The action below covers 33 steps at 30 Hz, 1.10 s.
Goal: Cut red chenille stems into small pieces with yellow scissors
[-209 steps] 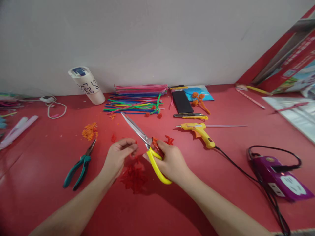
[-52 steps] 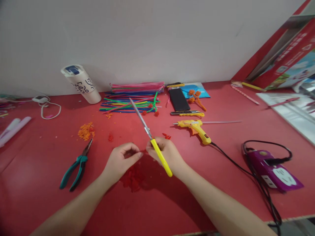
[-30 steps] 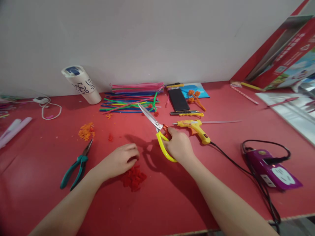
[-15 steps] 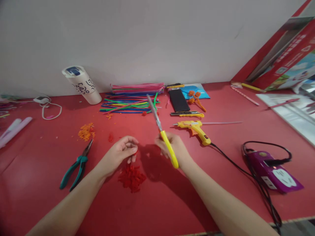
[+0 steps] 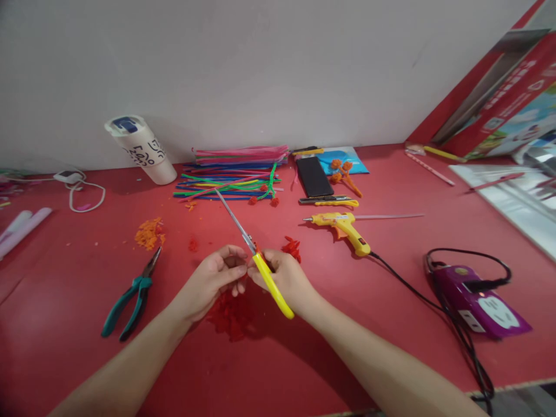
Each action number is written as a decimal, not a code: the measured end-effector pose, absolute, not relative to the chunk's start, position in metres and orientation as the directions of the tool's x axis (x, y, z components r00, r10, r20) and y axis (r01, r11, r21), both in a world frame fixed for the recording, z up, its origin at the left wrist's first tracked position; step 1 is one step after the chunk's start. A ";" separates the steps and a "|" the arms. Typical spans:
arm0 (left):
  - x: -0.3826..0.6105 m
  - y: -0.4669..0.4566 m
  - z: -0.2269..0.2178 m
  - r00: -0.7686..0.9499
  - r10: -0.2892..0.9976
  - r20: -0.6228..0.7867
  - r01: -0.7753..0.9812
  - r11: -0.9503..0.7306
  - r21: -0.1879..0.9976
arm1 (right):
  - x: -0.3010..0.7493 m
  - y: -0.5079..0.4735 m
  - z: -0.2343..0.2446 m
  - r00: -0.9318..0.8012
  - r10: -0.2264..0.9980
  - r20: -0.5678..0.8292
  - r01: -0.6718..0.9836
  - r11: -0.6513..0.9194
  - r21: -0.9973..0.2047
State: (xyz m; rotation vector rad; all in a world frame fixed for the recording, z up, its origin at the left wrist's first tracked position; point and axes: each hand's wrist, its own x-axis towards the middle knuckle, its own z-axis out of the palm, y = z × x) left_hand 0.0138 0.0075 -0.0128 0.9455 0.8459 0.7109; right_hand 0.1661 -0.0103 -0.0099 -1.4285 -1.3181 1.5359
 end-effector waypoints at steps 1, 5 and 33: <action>0.014 0.007 -0.012 0.481 0.824 -0.300 -0.168 0.422 0.891 | 0.166 -0.011 -0.009 -0.189 0.932 -0.310 0.161 -0.282 -0.946; 0.014 0.007 -0.009 0.502 0.799 -0.331 -0.174 0.468 0.867 | 0.165 -0.012 -0.006 -0.161 0.929 -0.334 0.161 -0.309 -0.937; 0.020 0.001 -0.017 0.386 0.859 -0.336 0.020 0.356 0.934 | 0.172 -0.012 -0.011 -0.139 0.983 -0.121 0.418 -0.052 -0.907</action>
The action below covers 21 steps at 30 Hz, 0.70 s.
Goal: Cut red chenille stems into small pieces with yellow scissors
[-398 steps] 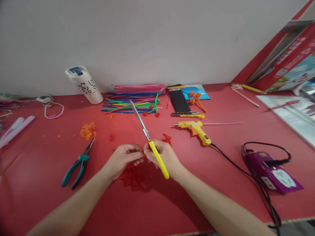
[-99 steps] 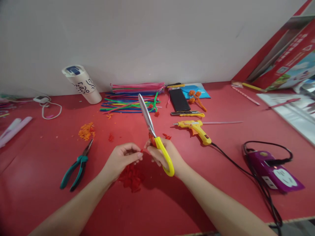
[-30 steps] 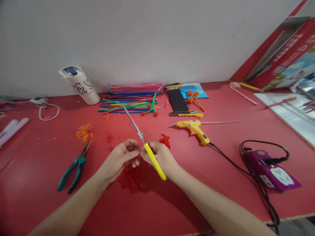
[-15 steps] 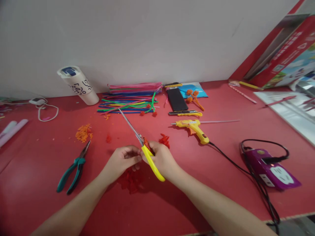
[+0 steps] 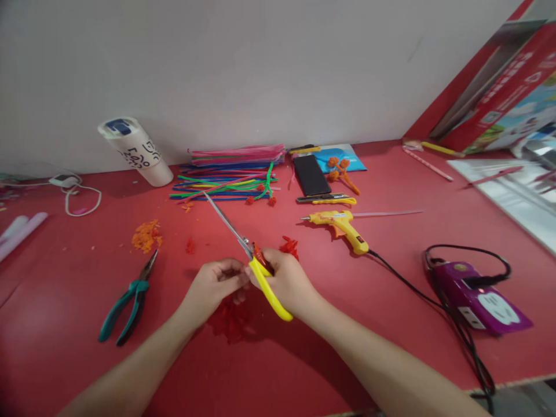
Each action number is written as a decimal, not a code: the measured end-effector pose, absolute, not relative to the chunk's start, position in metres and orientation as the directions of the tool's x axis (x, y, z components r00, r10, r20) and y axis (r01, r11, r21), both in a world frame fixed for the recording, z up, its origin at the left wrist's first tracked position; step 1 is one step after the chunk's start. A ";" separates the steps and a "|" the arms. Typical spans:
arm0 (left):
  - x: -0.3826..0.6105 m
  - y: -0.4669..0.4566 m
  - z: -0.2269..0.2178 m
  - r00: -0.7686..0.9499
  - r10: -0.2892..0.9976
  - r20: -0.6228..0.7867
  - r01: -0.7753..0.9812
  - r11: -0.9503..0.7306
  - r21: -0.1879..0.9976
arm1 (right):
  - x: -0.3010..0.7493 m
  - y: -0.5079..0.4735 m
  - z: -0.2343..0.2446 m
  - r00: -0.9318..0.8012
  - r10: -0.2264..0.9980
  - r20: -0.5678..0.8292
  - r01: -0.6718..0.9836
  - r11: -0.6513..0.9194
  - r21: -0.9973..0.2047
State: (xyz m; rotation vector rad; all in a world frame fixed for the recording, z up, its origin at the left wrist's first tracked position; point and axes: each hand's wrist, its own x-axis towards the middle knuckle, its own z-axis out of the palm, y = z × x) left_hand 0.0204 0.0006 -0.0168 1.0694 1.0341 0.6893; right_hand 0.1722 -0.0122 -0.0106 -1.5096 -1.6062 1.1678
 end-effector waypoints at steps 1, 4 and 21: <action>0.019 0.002 -0.016 0.361 0.874 -0.324 -0.039 0.362 0.931 | 0.175 -0.012 -0.008 -0.142 0.985 -0.094 0.473 -0.016 -0.881; 0.015 0.008 -0.014 0.227 0.932 -0.281 -0.257 0.336 0.906 | 0.183 -0.013 -0.003 -0.130 0.991 -0.025 0.734 0.080 -0.674; 0.002 0.021 -0.011 -0.011 0.985 -0.172 -0.472 0.146 0.869 | 0.191 -0.014 -0.017 -0.314 0.949 0.025 0.948 0.315 -0.033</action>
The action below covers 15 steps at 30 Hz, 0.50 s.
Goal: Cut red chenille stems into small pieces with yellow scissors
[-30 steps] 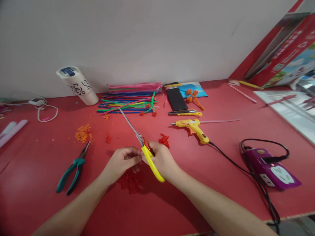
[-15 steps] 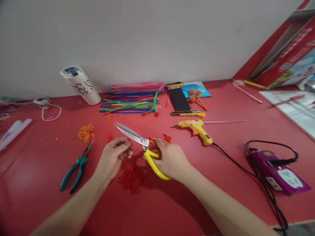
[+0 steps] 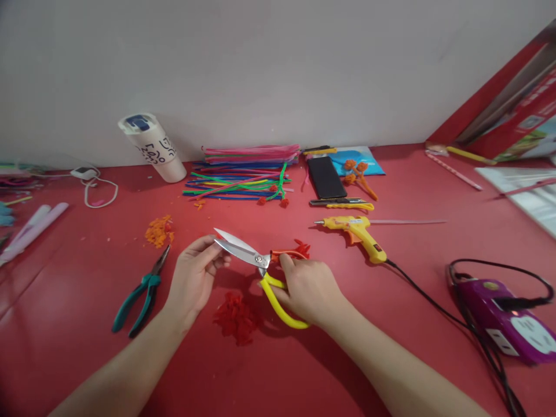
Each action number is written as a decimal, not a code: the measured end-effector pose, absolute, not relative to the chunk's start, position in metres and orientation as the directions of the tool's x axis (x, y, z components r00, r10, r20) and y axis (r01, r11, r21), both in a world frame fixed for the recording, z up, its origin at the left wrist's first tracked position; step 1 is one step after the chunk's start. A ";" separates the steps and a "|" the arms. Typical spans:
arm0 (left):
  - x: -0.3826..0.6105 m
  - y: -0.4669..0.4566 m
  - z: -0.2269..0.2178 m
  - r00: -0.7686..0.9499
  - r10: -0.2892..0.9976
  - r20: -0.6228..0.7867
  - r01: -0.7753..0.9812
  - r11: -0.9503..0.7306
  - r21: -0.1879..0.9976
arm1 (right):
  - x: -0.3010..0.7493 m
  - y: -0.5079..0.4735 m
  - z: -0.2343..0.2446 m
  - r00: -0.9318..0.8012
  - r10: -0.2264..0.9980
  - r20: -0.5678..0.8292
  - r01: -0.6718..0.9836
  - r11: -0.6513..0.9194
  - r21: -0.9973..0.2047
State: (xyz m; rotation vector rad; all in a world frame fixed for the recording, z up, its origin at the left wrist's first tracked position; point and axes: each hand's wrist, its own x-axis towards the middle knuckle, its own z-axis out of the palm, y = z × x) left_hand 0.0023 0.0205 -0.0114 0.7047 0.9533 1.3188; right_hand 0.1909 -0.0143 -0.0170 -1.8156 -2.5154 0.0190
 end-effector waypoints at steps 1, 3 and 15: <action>0.002 0.021 -0.011 -0.014 0.985 -0.171 -0.477 0.143 0.867 | 0.191 -0.014 -0.017 -0.315 0.949 0.027 0.948 0.316 -0.031; 0.001 0.021 -0.011 -0.016 0.984 -0.177 -0.485 0.147 0.862 | 0.190 -0.014 -0.017 -0.315 0.949 0.030 0.948 0.316 -0.029; 0.002 0.020 -0.010 -0.022 0.982 -0.189 -0.473 0.156 0.867 | 0.190 -0.015 -0.023 -0.354 0.930 0.101 0.934 0.357 -0.007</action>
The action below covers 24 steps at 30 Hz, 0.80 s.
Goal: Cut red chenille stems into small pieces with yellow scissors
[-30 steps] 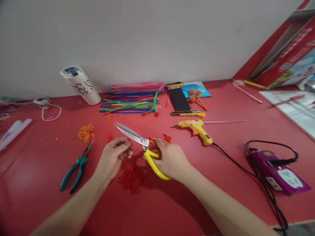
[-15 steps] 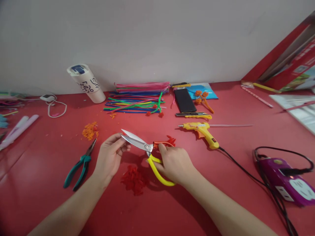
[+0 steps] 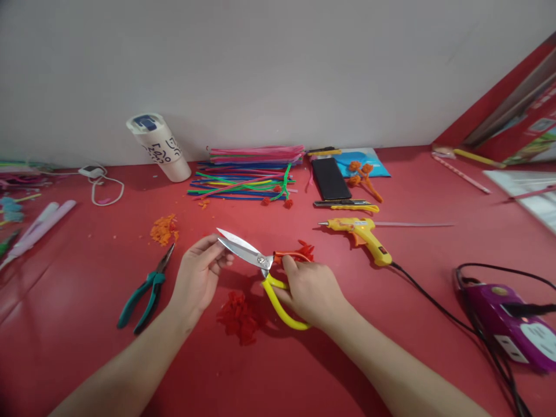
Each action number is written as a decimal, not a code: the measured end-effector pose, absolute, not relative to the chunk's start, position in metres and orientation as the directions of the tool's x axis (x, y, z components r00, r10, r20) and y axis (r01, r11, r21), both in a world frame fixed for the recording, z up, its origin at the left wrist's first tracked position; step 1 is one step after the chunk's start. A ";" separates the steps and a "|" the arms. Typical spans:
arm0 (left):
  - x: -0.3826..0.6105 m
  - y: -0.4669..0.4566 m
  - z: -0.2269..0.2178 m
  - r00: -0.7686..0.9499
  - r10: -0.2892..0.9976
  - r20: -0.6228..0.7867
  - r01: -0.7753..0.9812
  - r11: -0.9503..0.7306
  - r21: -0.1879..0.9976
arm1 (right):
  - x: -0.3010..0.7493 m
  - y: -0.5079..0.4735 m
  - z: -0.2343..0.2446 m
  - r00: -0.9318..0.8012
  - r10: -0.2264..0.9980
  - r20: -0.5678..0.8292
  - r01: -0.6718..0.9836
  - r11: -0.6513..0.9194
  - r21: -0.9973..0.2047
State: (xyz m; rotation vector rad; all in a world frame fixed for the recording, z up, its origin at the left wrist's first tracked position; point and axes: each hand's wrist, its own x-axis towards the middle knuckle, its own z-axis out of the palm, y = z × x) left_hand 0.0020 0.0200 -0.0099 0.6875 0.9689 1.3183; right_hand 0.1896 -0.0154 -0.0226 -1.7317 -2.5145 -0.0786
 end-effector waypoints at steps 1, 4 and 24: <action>0.002 0.020 -0.010 -0.025 0.982 -0.190 -0.473 0.156 0.867 | 0.189 -0.015 -0.023 -0.354 0.929 0.108 0.934 0.357 -0.002; 0.002 0.020 -0.010 -0.026 0.981 -0.192 -0.471 0.157 0.868 | 0.189 -0.015 -0.023 -0.347 0.930 0.120 0.937 0.348 0.010; 0.000 0.019 -0.009 -0.012 0.983 -0.186 -0.458 0.159 0.874 | 0.187 -0.015 -0.022 -0.336 0.939 0.077 0.942 0.336 0.006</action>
